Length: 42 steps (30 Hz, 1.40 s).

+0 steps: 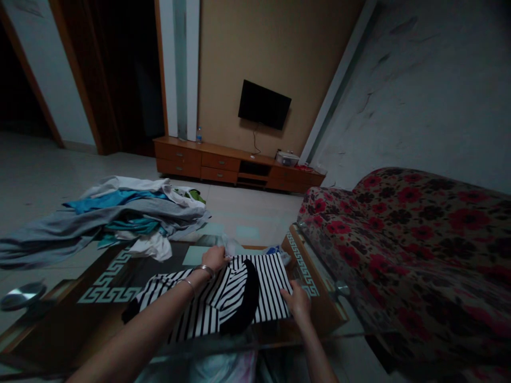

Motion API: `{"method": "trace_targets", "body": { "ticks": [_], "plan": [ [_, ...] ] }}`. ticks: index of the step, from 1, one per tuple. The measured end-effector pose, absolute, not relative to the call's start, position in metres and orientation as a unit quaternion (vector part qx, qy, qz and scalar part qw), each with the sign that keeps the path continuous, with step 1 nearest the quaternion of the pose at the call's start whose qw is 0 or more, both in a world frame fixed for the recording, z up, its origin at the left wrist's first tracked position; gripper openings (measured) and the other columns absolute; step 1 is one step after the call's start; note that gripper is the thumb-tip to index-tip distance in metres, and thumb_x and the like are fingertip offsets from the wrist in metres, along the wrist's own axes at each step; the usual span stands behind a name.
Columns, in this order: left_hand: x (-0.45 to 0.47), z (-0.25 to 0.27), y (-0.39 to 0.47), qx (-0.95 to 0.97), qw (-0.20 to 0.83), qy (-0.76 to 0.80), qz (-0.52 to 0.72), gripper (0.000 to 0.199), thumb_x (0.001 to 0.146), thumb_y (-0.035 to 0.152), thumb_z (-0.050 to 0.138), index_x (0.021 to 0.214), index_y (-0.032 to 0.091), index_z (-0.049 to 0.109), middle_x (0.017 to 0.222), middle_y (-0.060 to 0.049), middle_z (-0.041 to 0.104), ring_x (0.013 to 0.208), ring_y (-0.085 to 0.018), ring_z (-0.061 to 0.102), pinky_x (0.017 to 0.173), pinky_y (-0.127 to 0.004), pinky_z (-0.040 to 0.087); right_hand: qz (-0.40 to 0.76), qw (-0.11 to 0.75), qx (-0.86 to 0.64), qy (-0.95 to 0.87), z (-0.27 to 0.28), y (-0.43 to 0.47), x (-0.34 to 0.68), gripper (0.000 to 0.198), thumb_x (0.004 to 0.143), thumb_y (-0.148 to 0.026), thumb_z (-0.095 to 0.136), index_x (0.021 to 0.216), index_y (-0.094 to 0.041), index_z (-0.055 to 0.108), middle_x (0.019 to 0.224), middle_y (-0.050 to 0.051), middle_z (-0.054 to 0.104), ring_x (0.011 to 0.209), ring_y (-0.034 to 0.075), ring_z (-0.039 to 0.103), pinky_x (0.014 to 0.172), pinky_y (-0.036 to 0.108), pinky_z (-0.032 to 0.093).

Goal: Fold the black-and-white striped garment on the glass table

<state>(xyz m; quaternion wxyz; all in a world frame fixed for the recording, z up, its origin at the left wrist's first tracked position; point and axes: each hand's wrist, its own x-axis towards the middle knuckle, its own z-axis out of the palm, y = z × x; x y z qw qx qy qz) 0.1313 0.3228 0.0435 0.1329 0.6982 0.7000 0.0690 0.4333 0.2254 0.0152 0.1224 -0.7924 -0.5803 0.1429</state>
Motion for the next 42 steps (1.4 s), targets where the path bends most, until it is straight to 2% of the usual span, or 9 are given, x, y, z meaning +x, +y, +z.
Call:
{"method": "trace_targets", "body": {
  "ticks": [4,8,11,14,17,22,28,34,42],
  "plan": [
    [0.128,0.048,0.332,0.69,0.159,0.704,0.058,0.034,0.068,0.025,0.063,0.101,0.016,0.062,0.11,-0.014,0.063,0.105,-0.028,0.058,0.082,-0.033,0.046,0.145,0.129,-0.79,-0.582,0.016,0.225,0.434,0.032,0.086,-0.032,0.052,0.114,-0.018,0.058,0.103,0.01,0.069,0.1,0.022,0.064,0.078,0.026,0.044],
    [0.119,0.048,0.345,0.666,0.194,0.718,0.054,0.02,0.071,0.022,0.06,0.089,0.016,0.065,0.096,-0.01,0.068,0.088,-0.02,0.063,0.072,-0.024,0.046,0.15,0.126,-0.785,-0.587,0.013,0.227,0.437,0.028,0.086,-0.032,0.054,0.109,-0.019,0.061,0.101,0.01,0.069,0.098,0.022,0.065,0.076,0.024,0.044],
    [0.12,0.049,0.344,0.651,0.181,0.735,0.064,0.018,0.074,0.028,0.061,0.087,0.016,0.065,0.095,-0.01,0.068,0.088,-0.021,0.062,0.072,-0.025,0.046,0.145,0.123,-0.783,-0.593,0.011,0.228,0.438,0.027,0.086,-0.032,0.053,0.107,-0.018,0.061,0.1,0.01,0.069,0.098,0.022,0.065,0.076,0.024,0.044],
    [0.129,0.053,0.328,0.651,0.129,0.742,0.095,0.027,0.083,0.036,0.053,0.096,0.014,0.063,0.105,-0.014,0.064,0.099,-0.025,0.058,0.08,-0.03,0.045,0.142,0.123,-0.786,-0.589,0.01,0.228,0.438,0.028,0.086,-0.032,0.053,0.109,-0.018,0.061,0.101,0.01,0.069,0.098,0.021,0.064,0.076,0.024,0.044],
    [0.142,0.057,0.299,0.667,0.059,0.73,0.137,0.032,0.09,0.032,0.04,0.107,0.012,0.058,0.117,-0.017,0.057,0.113,-0.028,0.05,0.092,-0.037,0.04,0.146,0.129,-0.789,-0.583,0.01,0.227,0.438,0.029,0.086,-0.033,0.053,0.11,-0.018,0.061,0.101,0.01,0.069,0.098,0.022,0.064,0.077,0.024,0.044],
    [0.154,0.042,0.26,0.787,-0.023,0.598,0.148,0.034,0.092,0.025,0.034,0.099,0.014,0.065,0.117,-0.015,0.06,0.118,-0.026,0.048,0.105,-0.04,0.031,0.145,0.138,-0.788,-0.583,0.009,0.224,0.436,0.029,0.087,-0.033,0.051,0.11,-0.019,0.061,0.098,0.009,0.069,0.097,0.021,0.064,0.076,0.024,0.043],
    [0.15,0.014,0.267,0.782,-0.007,0.614,0.103,0.048,0.091,0.039,0.041,0.13,0.013,0.05,0.147,-0.014,0.036,0.138,-0.028,0.026,0.111,-0.05,0.022,0.128,0.126,-0.783,-0.596,0.01,0.221,0.433,0.026,0.088,-0.032,0.051,0.106,-0.017,0.062,0.097,0.01,0.069,0.094,0.021,0.064,0.073,0.024,0.042],
    [0.142,0.02,0.268,0.781,0.03,0.614,0.111,0.049,0.092,0.042,0.038,0.134,0.017,0.047,0.15,-0.011,0.033,0.139,-0.026,0.025,0.111,-0.049,0.023,0.149,0.107,-0.776,-0.604,0.019,0.223,0.435,0.029,0.086,-0.035,0.052,0.106,-0.017,0.062,0.099,0.011,0.069,0.095,0.021,0.064,0.073,0.025,0.042],
    [0.166,0.025,0.225,0.732,-0.018,0.663,0.157,0.048,0.094,0.032,0.031,0.137,0.015,0.043,0.152,-0.01,0.026,0.141,-0.025,0.021,0.111,-0.052,0.021,0.147,0.096,-0.802,-0.571,0.026,0.247,0.417,0.043,0.089,-0.046,0.042,0.1,-0.011,0.065,0.106,0.021,0.065,0.101,0.03,0.062,0.079,0.035,0.045]
  ]
}}
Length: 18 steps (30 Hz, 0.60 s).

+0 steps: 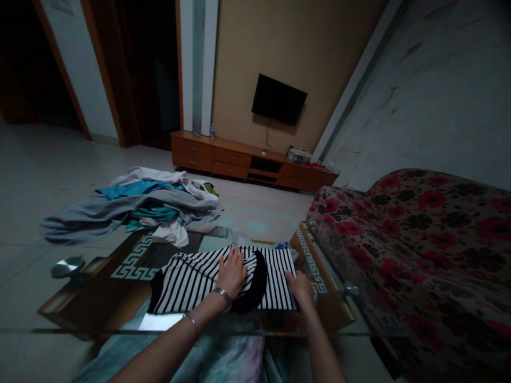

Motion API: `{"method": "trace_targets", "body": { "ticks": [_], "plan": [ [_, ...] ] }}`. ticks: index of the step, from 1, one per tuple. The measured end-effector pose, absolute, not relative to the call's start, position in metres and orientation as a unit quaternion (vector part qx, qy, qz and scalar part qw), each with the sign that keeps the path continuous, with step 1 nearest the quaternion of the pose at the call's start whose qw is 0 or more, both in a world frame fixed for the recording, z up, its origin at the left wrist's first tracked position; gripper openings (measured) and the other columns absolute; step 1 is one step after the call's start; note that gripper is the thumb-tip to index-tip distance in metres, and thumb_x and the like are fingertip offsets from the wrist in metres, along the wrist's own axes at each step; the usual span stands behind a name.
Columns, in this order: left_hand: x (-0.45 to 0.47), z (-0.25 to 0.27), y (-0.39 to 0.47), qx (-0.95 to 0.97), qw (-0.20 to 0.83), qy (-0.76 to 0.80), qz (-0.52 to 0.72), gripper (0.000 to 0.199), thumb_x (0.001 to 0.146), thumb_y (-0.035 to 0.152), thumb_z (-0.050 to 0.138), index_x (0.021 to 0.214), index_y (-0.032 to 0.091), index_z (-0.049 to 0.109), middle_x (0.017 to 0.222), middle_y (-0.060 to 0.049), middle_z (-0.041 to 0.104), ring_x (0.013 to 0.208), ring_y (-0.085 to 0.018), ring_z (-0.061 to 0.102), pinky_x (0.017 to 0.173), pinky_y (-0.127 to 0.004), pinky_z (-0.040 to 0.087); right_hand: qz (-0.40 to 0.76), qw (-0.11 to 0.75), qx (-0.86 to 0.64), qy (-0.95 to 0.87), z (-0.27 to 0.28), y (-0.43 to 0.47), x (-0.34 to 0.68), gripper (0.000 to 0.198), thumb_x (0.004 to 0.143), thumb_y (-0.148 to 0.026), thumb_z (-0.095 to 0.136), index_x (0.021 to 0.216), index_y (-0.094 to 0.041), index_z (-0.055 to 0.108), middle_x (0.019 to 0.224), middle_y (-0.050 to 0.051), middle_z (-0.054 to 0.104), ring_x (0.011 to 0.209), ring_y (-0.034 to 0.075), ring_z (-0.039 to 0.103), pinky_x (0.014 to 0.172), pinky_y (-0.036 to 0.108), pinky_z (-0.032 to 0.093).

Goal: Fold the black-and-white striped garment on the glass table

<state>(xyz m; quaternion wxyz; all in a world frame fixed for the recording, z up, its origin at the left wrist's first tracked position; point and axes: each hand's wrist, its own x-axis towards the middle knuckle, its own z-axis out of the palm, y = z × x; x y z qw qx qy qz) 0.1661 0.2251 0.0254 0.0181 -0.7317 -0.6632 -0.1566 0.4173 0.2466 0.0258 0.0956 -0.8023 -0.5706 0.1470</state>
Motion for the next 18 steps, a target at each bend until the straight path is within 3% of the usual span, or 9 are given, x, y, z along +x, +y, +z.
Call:
{"method": "trace_targets", "body": {
  "ticks": [3,8,11,15,18],
  "plan": [
    [0.173,0.014,0.221,-0.735,-0.009,-0.663,-0.142,0.049,0.093,0.032,0.033,0.138,0.014,0.043,0.151,-0.011,0.028,0.141,-0.026,0.021,0.111,-0.053,0.021,0.173,0.162,-0.796,-0.557,0.023,0.251,0.414,0.035,0.083,-0.037,0.051,0.099,-0.009,0.065,0.106,0.022,0.065,0.103,0.031,0.061,0.083,0.037,0.046],
    [0.169,0.005,0.225,-0.717,-0.05,-0.68,-0.146,0.052,0.093,0.032,0.034,0.141,0.012,0.038,0.151,-0.013,0.029,0.141,-0.024,0.022,0.112,-0.048,0.022,0.469,0.394,-0.643,-0.459,0.032,0.248,0.423,0.032,0.072,-0.034,0.064,0.094,-0.011,0.066,0.096,0.014,0.071,0.091,0.026,0.066,0.081,0.035,0.05],
    [0.166,0.006,0.224,-0.723,-0.051,-0.672,-0.15,0.051,0.092,0.034,0.035,0.137,0.011,0.043,0.151,-0.014,0.028,0.141,-0.025,0.021,0.113,-0.047,0.022,0.598,0.454,-0.525,-0.401,0.05,0.241,0.417,0.044,0.063,-0.038,0.074,0.1,-0.015,0.065,0.093,0.009,0.072,0.09,0.026,0.067,0.082,0.039,0.051],
    [0.164,0.008,0.222,-0.733,-0.061,-0.654,-0.177,0.047,0.092,0.031,0.037,0.133,0.013,0.048,0.149,-0.014,0.031,0.141,-0.026,0.022,0.113,-0.05,0.02,0.638,0.485,-0.449,-0.396,0.077,0.233,0.389,0.048,0.064,-0.038,0.076,0.107,-0.02,0.064,0.101,0.006,0.071,0.099,0.025,0.064,0.09,0.04,0.049],
    [0.159,0.009,0.223,-0.715,-0.136,-0.645,-0.232,0.044,0.092,0.027,0.035,0.131,0.014,0.049,0.149,-0.014,0.033,0.141,-0.025,0.023,0.113,-0.052,0.019,0.621,0.517,-0.435,-0.398,0.086,0.23,0.357,0.044,0.066,-0.04,0.075,0.105,-0.021,0.065,0.104,0.004,0.07,0.104,0.023,0.062,0.096,0.038,0.046]
  ]
}}
